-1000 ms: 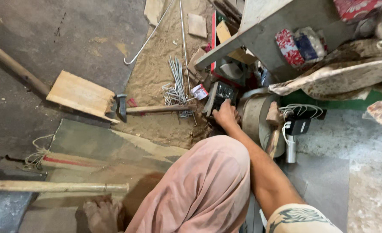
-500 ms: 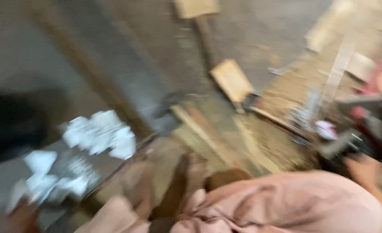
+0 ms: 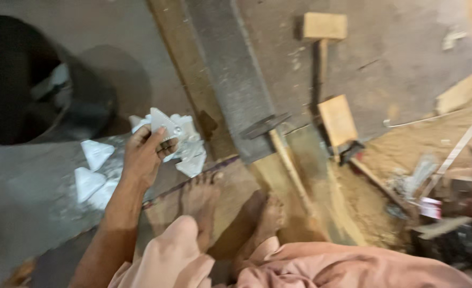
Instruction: The person sits on the floor and hammers triangular metal plates flat on a steel beam using a hammer, repositioning each plate to strike different spots. Flattened plates are stacked and placed into a nearby bucket.
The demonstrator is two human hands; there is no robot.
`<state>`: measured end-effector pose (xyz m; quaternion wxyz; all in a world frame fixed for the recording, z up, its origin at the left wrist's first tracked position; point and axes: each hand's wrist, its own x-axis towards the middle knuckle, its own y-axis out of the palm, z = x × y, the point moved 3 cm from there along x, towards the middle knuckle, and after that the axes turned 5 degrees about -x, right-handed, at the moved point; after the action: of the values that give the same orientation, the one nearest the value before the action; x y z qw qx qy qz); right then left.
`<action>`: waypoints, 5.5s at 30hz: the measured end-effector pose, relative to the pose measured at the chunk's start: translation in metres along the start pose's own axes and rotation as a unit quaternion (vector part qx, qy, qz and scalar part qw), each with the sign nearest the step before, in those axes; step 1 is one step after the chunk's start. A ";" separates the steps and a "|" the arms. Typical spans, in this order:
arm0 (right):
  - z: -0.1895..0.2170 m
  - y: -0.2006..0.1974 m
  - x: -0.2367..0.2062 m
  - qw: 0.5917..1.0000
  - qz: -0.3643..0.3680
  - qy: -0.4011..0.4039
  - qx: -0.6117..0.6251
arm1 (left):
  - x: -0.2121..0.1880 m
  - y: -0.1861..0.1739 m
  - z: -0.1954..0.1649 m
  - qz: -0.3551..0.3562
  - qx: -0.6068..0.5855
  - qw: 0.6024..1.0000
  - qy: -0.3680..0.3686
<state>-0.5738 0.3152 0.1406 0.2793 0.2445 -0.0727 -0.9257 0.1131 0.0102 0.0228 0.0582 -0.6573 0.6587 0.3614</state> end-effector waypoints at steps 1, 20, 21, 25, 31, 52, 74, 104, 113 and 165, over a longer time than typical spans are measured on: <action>-0.004 0.038 0.002 0.997 0.070 0.019 0.026 | 0.008 0.019 0.000 0.011 0.004 1.000 -0.001; -0.258 0.442 -0.097 0.535 0.406 -0.397 -0.625 | 0.013 0.058 0.004 0.296 -0.318 0.890 -0.142; -0.261 0.441 -0.097 0.520 0.393 -0.397 -0.647 | 0.014 0.054 0.005 0.266 -0.303 0.906 -0.131; -0.259 0.441 -0.098 0.506 0.403 -0.414 -0.641 | 0.020 0.048 0.010 0.160 -0.220 0.957 -0.099; -0.237 0.433 -0.115 0.697 0.408 -0.286 -0.515 | 0.013 0.072 0.022 0.113 -0.053 0.992 -0.019; -0.224 0.285 -0.102 0.532 0.270 -0.244 -0.765 | 0.049 0.082 0.036 0.080 0.149 0.985 0.030; -0.215 0.303 -0.139 0.607 0.275 -0.194 -0.720 | 0.059 0.098 0.056 -0.006 0.224 0.972 0.066; -0.220 0.315 -0.140 0.762 0.377 0.047 -0.524 | 0.061 0.098 0.045 -0.026 0.351 0.930 0.105; -0.194 0.331 -0.156 0.686 0.259 -0.378 -0.565 | 0.059 0.099 0.044 -0.005 0.341 0.931 0.133; -0.277 0.419 -0.089 0.624 0.406 -0.315 -0.589 | 0.008 0.016 0.004 -0.015 -0.175 0.981 -0.081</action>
<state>-0.1711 0.0159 0.0494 0.6715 -0.3332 0.3120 -0.5837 0.0961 0.0035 0.0215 0.0009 -0.6359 0.5687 0.5218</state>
